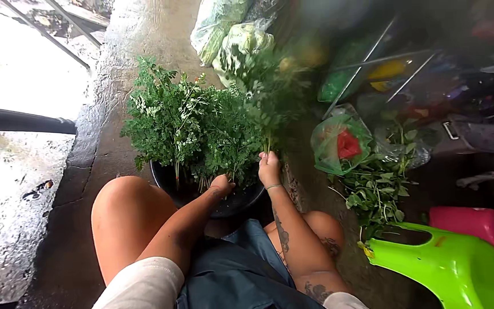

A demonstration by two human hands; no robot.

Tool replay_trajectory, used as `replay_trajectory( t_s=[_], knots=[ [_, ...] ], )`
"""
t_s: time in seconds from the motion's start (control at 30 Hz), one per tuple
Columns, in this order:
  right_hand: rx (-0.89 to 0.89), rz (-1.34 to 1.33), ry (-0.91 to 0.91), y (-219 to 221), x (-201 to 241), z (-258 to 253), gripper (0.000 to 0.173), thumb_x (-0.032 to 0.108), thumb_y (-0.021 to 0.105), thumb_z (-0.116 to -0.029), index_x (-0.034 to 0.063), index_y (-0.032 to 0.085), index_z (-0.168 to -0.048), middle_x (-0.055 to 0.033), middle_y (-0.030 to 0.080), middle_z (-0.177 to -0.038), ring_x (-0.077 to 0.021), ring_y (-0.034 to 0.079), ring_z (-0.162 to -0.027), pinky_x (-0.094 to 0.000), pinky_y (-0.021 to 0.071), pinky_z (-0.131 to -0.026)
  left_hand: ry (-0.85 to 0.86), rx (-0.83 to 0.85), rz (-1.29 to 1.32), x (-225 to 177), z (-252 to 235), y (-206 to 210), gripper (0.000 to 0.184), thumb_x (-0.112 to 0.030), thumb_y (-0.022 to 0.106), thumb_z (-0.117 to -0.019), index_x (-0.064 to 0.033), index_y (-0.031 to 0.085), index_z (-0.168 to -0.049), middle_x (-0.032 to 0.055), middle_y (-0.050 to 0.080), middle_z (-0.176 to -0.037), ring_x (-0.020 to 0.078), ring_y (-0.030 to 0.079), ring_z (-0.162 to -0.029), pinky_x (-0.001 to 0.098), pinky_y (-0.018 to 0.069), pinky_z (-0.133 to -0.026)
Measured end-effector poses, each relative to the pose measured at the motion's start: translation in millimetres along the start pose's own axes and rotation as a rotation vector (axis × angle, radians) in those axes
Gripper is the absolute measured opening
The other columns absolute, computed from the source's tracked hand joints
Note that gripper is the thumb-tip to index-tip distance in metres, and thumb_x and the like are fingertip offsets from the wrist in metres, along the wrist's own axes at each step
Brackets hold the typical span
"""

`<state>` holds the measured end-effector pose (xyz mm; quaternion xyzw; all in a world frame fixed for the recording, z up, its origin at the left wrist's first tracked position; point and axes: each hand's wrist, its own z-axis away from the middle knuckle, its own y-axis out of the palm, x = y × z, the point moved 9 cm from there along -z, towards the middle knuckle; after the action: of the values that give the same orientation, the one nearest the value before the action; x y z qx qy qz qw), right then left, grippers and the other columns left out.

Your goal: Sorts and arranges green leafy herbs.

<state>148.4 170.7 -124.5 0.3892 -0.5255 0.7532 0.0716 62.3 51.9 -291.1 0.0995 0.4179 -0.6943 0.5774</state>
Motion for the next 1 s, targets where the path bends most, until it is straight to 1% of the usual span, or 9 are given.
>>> replay_trajectory(
  t_s=[0.07,0.13,0.27,0.4,0.57,0.67,0.73,0.87,1.0],
  knots=[
    [0.179,0.156,0.157,29.9,-21.5,0.2,0.033,0.016,0.038,-0.1111,-0.0032,0.058,-0.129,-0.0259,0.066,-0.123,-0.0373,0.064,-0.12,-0.0546,0.0489,-0.104,-0.036,-0.005,-0.016,3.6,2.2,-7.3,0.056,-0.037,0.062,-0.1007,0.0004,0.054,-0.142,0.0258,0.059,-0.137,0.0387,0.057,-0.13,0.0586,0.0448,-0.108],
    [0.364,0.22,0.307,64.4,-52.1,5.6,0.035,0.016,0.038,-0.1099,0.0003,0.058,-0.134,-0.0223,0.062,-0.132,-0.0314,0.062,-0.121,-0.0496,0.0497,-0.102,-0.05,-0.015,-0.024,8.0,2.7,-13.7,0.051,-0.035,0.06,-0.1,-0.0004,0.058,-0.138,0.0249,0.061,-0.135,0.0384,0.059,-0.128,0.0598,0.0459,-0.106],
    [0.481,0.027,0.489,100.8,-78.5,23.7,0.035,0.027,0.036,-0.1131,0.0083,0.054,-0.137,-0.0093,0.055,-0.096,-0.0174,0.053,-0.071,-0.0327,0.0469,-0.063,-0.046,-0.003,0.001,13.8,2.9,-14.0,0.044,-0.034,0.055,-0.1023,0.0007,0.064,-0.128,0.0248,0.064,-0.129,0.0375,0.062,-0.122,0.0593,0.0473,-0.103],
    [0.461,-0.506,0.594,94.7,-71.9,33.0,0.033,0.031,0.043,-0.1125,0.006,0.057,-0.128,-0.0026,0.051,-0.077,-0.0148,0.053,-0.061,-0.0301,0.0503,-0.058,-0.02,0.032,0.066,8.1,3.8,-7.0,0.043,-0.034,0.05,-0.1053,0.0002,0.064,-0.129,0.024,0.066,-0.125,0.0353,0.065,-0.116,0.0562,0.0494,-0.101],
    [0.249,-0.274,0.401,30.0,-57.3,13.9,0.028,0.022,0.044,-0.1121,0.0032,0.06,-0.126,-0.0035,0.051,-0.084,-0.0114,0.048,-0.062,-0.0264,0.0429,-0.056,-0.011,0.049,0.129,-2.4,6.9,-6.6,0.043,-0.034,0.048,-0.1072,-0.0008,0.062,-0.131,0.0199,0.068,-0.119,0.0297,0.068,-0.102,0.0493,0.0523,-0.093],
    [0.129,0.15,0.214,-26.5,-33.2,-4.3,0.033,0.02,0.044,-0.11,-0.0026,0.061,-0.127,-0.0227,0.066,-0.12,-0.0319,0.064,-0.111,-0.0508,0.0502,-0.098,-0.003,0.041,0.18,-8.0,6.7,-10.1,0.042,-0.033,0.049,-0.1068,-0.0006,0.061,-0.131,0.0205,0.068,-0.119,0.0295,0.069,-0.102,0.0486,0.0538,-0.092],
    [0.085,0.315,0.12,-62.2,-7.3,-6.3,0.034,0.02,0.042,-0.1113,-0.0041,0.06,-0.128,-0.0264,0.065,-0.125,-0.038,0.062,-0.121,-0.056,0.047,-0.104,0.001,0.035,0.186,-10.8,6.7,-10.8,0.042,-0.033,0.049,-0.1067,-0.0007,0.062,-0.13,0.0211,0.068,-0.118,0.0303,0.069,-0.102,0.05,0.0534,-0.092],
    [-0.107,0.38,-0.072,-137.0,33.7,-6.7,0.035,0.022,0.044,-0.1115,-0.0027,0.064,-0.124,-0.0273,0.068,-0.116,-0.0406,0.065,-0.114,-0.0595,0.0471,-0.101,0.035,0.04,0.182,-16.4,8.3,-7.9,0.042,-0.034,0.049,-0.1063,-0.0004,0.064,-0.127,0.02,0.069,-0.111,0.03,0.069,-0.097,0.0505,0.0534,-0.09],
    [-0.26,0.189,-0.226,-185.2,52.5,-10.3,0.032,0.018,0.045,-0.1109,-0.0051,0.065,-0.12,-0.0225,0.069,-0.105,-0.0293,0.068,-0.099,-0.0491,0.0516,-0.095,0.046,0.044,0.188,-20.3,11.6,-12.0,0.043,-0.036,0.049,-0.1061,-0.0006,0.064,-0.126,0.0191,0.07,-0.111,0.0294,0.069,-0.098,0.0503,0.0536,-0.09]
  ],
)
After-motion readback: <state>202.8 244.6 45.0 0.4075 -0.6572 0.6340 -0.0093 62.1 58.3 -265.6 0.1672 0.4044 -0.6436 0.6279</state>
